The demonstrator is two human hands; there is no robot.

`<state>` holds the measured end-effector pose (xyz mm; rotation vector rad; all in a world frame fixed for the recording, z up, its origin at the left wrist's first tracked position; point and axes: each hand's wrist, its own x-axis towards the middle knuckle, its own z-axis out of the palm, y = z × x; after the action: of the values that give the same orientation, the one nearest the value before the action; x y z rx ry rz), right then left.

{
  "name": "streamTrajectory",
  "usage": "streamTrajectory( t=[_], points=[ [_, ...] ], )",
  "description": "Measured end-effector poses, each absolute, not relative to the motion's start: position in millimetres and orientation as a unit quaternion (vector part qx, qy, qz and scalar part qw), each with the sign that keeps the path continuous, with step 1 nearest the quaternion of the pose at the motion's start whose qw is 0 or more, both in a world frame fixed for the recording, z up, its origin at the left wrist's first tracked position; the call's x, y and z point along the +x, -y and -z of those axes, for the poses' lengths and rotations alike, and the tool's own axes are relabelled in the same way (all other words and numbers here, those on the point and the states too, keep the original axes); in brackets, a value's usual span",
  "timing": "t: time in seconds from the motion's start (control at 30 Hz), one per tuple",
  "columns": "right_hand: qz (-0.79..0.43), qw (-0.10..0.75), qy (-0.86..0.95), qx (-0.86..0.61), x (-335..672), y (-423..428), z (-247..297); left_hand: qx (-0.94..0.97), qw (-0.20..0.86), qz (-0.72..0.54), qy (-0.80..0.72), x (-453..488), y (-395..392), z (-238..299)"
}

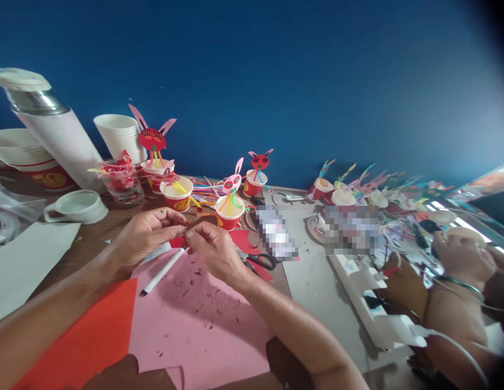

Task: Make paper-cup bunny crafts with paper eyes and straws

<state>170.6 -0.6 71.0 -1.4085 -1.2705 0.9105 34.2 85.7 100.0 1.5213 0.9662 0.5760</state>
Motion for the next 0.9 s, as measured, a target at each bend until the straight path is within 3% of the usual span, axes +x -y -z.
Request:
streamTrajectory(
  t=[0.23,0.37,0.53,0.63,0.9],
  points=[
    [-0.273,0.491,0.563,-0.607,182,15,-73,0.628,0.61,-0.242,-0.419,31,-85,-99],
    [-0.096,0.469,0.612,-0.63,224,46,-69,0.644,0.597,-0.233,-0.418,31,-87,-98],
    [0.067,0.423,0.512,-0.744,295,79,-47,0.663,0.584,-0.225,-0.412,32,-89,-92],
    [0.136,0.354,0.515,-0.768,320,86,-34,0.656,0.591,-0.219,-0.414,33,-90,-89],
    [0.152,0.29,0.548,-0.77,321,76,-19,0.636,0.611,-0.212,-0.42,34,-89,-81]
  ],
)
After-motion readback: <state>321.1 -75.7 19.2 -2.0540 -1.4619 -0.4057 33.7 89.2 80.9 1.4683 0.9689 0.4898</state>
